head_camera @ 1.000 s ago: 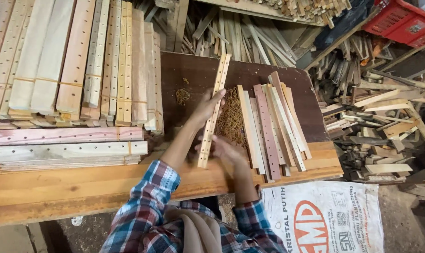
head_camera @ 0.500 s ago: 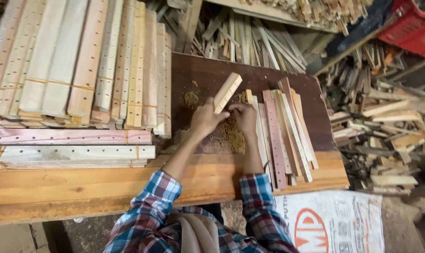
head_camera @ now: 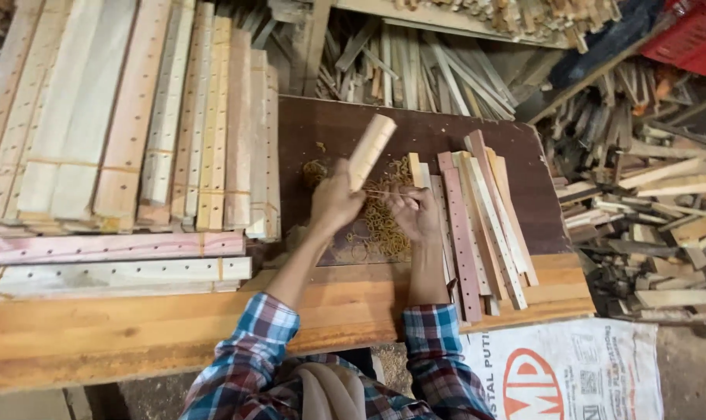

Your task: Wrapping rubber bands around wooden slats and stacking them in a workshop

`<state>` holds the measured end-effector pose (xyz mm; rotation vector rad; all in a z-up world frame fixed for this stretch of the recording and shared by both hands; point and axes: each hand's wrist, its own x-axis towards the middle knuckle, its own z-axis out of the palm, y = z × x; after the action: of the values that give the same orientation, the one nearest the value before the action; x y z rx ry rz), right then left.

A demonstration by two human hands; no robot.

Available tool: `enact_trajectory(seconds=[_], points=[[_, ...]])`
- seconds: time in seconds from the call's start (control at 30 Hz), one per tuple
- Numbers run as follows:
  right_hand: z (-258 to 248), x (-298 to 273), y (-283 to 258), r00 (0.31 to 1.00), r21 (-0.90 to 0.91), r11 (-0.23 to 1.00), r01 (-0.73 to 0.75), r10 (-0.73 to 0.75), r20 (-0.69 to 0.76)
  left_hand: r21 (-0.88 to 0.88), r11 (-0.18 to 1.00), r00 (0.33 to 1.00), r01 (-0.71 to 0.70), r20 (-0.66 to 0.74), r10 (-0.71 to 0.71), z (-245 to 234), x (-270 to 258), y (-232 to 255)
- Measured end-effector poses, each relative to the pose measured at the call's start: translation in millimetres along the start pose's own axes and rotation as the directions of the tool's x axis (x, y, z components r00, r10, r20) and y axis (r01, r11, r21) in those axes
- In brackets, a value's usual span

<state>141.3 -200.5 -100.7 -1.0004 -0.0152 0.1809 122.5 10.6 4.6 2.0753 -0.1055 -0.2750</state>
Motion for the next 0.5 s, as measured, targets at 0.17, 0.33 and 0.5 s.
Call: enact_trajectory(seconds=[0.17,0.33,0.5], points=[[-40.7,7.1,23.5,0.995,0.316,0.943,-0.099,0.089,0.048,0.005,0.999,0.996,0.037,0.084,-0.037,12.7,2.6,-5.7],[19.0,-8.4,-53.3,0.933,-0.342,0.934,0.105,-0.211,-0.291,0.201,0.968,0.989,-0.149,0.030,0.146,39.0,-9.6,-10.1],[-21.0,0.3,-72.2,0.956,-0.641,0.756,0.131,-0.266,-0.119,0.349,0.896,0.962,-0.274,0.105,0.253,70.2,-19.7,-20.5]])
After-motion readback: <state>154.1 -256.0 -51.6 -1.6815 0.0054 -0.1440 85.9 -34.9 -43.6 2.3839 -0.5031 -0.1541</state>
